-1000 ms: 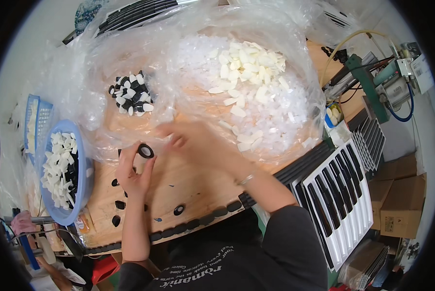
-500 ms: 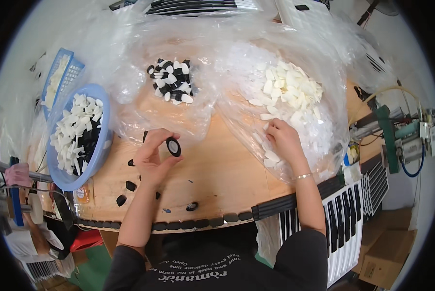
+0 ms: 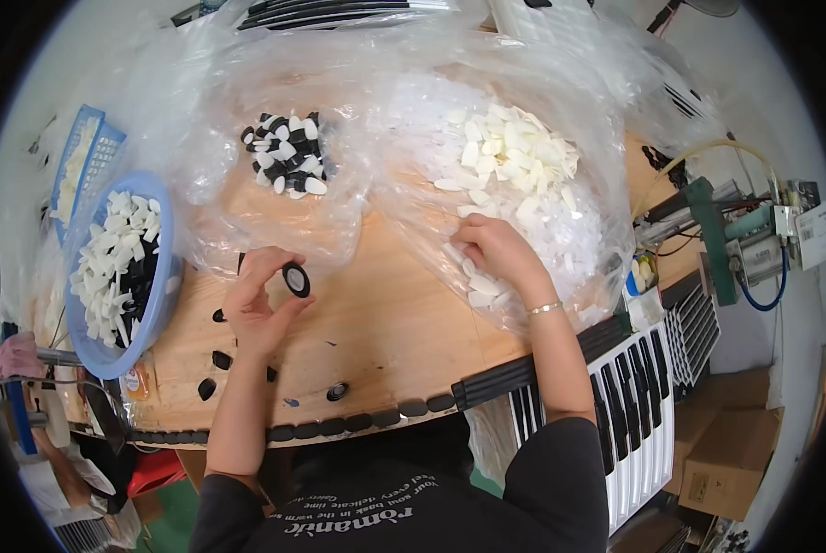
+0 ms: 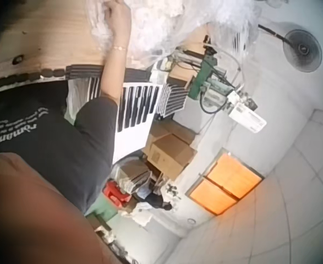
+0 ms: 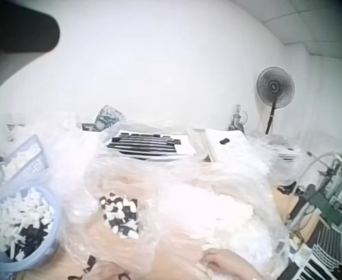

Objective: Manually assembling or sorting small black and white plastic key components at a manufacturing workbench.

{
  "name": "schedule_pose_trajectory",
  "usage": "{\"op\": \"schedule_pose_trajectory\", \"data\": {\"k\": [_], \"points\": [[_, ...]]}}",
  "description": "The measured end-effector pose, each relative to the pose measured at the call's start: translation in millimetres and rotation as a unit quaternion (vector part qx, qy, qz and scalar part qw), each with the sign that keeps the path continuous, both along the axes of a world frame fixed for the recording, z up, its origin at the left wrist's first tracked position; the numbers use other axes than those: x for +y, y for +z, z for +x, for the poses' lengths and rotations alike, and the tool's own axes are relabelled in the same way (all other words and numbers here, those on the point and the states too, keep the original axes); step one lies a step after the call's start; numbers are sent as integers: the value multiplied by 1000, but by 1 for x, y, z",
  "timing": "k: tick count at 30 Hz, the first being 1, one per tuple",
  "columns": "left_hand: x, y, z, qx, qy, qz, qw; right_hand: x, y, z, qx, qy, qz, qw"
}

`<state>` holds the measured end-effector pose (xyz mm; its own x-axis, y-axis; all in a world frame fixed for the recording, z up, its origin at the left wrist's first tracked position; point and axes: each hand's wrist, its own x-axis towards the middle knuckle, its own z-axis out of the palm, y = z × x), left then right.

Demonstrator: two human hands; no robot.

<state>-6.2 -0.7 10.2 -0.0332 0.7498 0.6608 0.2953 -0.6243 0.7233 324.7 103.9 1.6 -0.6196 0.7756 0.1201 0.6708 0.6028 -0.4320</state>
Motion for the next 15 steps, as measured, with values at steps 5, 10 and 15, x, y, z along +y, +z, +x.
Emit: {"op": "schedule_pose_trajectory", "data": {"k": [5,10,15], "points": [[-1,1,-1,19,-9,41,999,-15,31,-28,38,-76,33,996],[-10,-8,11,-113,2,-25,993,-67,42,-125,223,59,108,967],[-24,3,28,-289,-89,-179,936,-79,30,-161,260,68,212,939]]}}
